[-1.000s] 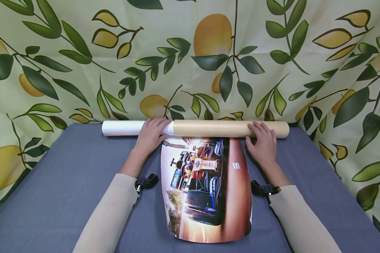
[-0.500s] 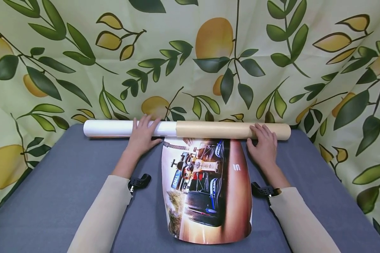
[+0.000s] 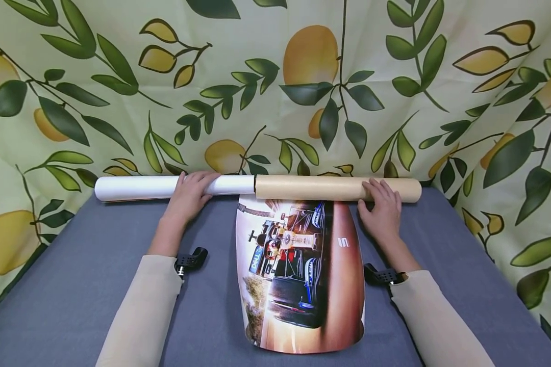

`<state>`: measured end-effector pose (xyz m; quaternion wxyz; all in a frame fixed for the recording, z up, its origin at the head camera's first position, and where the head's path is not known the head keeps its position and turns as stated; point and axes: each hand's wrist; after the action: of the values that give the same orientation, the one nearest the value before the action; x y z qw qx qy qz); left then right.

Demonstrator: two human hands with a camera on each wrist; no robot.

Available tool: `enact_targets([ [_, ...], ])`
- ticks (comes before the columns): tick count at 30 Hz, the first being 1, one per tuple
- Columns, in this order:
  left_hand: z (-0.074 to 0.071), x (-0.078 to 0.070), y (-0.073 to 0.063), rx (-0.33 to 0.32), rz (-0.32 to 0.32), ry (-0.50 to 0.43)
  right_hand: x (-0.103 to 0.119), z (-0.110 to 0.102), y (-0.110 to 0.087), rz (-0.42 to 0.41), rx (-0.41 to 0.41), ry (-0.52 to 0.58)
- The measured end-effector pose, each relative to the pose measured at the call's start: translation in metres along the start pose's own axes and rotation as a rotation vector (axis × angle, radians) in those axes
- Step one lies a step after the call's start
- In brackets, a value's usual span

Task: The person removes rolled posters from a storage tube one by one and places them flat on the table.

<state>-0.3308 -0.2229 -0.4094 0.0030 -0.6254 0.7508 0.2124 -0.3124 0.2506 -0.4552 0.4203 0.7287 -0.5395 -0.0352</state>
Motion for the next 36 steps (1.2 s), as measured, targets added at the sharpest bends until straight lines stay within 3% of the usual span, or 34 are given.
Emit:
enact_targets([
  [6,-0.012,0.006,-0.001,-0.089,0.008,-0.014,-0.002,-0.001,-0.004,0.006,0.007,0.012],
  [13,-0.029,-0.011,0.006,-0.198,0.053,-0.076,-0.003,-0.005,-0.005,-0.058,0.109,-0.033],
  [19,-0.041,-0.027,0.009,-0.223,0.030,-0.125,0.001,-0.005,-0.003,-0.188,0.206,-0.075],
  [24,-0.048,-0.038,0.008,-0.216,0.014,-0.131,0.004,-0.002,0.000,-0.237,0.228,0.026],
  [27,-0.051,-0.043,0.006,-0.210,0.018,-0.140,0.004,0.000,0.002,-0.196,0.150,0.085],
  [31,-0.055,-0.051,0.004,-0.210,0.040,-0.147,0.001,-0.001,0.003,-0.082,0.035,0.027],
  [36,-0.058,-0.062,0.002,-0.220,0.071,-0.160,0.000,-0.002,0.003,0.003,0.120,-0.016],
])
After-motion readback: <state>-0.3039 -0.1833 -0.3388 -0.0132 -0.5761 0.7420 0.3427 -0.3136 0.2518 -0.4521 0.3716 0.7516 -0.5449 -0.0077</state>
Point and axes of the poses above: each hand's wrist, its own y-axis towards the middle knuckle, its own z-axis out of the palm, x = y × z, and after that the axes turned 11 degrees about -z, right-handed
